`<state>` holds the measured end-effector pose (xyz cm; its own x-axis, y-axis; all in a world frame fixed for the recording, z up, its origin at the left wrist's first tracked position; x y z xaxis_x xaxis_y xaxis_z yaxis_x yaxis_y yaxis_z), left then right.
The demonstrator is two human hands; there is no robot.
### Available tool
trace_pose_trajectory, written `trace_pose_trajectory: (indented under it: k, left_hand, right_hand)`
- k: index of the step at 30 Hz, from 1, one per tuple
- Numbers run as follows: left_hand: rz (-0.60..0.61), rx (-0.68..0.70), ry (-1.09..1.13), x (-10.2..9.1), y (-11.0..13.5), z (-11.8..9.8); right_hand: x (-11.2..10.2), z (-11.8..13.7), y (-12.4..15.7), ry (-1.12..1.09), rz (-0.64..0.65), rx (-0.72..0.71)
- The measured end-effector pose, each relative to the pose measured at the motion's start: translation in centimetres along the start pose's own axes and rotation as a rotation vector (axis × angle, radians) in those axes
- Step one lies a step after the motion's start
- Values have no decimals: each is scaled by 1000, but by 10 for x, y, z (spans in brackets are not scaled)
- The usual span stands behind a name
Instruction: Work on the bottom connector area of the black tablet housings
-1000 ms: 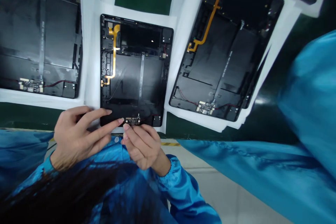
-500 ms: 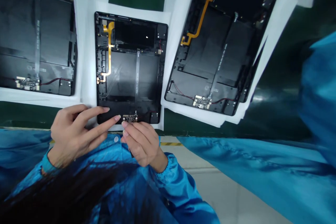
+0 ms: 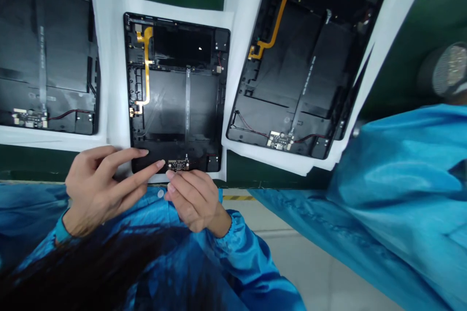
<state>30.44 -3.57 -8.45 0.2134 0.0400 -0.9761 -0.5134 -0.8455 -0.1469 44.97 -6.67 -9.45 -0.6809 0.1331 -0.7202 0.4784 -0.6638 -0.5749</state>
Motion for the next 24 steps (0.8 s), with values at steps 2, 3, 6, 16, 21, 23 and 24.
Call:
trace_pose_trajectory:
  k: [2, 3, 6, 16, 21, 23, 24]
  left_hand:
    - [-10, 7, 7, -1, 0, -1]
    - [-20, 9, 12, -2, 0, -1]
    - [-44, 10, 22, -3, -1, -2]
    - [-48, 29, 44, 0, 1, 0]
    - [-43, 30, 44, 1, 0, 1]
    - [-47, 31, 45, 1, 0, 1]
    - [-49, 30, 45, 1, 0, 1]
  right_hand:
    - [-1, 1, 1, 6, -10, -14]
    - [-1, 1, 2, 9, -13, -21]
    - [2, 1, 5, -13, -10, -26]
    - [4, 2, 5, 22, 2, 26]
    - [3, 1, 2, 51, 23, 12]
    - [3, 1, -1, 59, 21, 9]
    - [2, 2, -2, 62, 18, 6]
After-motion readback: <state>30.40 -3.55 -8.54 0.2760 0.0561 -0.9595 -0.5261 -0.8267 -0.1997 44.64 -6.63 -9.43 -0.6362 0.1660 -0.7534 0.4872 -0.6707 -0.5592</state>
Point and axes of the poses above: each hand's wrist, its own y-axis away from the middle knuckle, its own x-axis out of the palm, z = x × y, the point moved 9 cm from there along -y, towards the middle knuckle, and after that the axes turned 11 degrees about z, right-handed, at the moved point
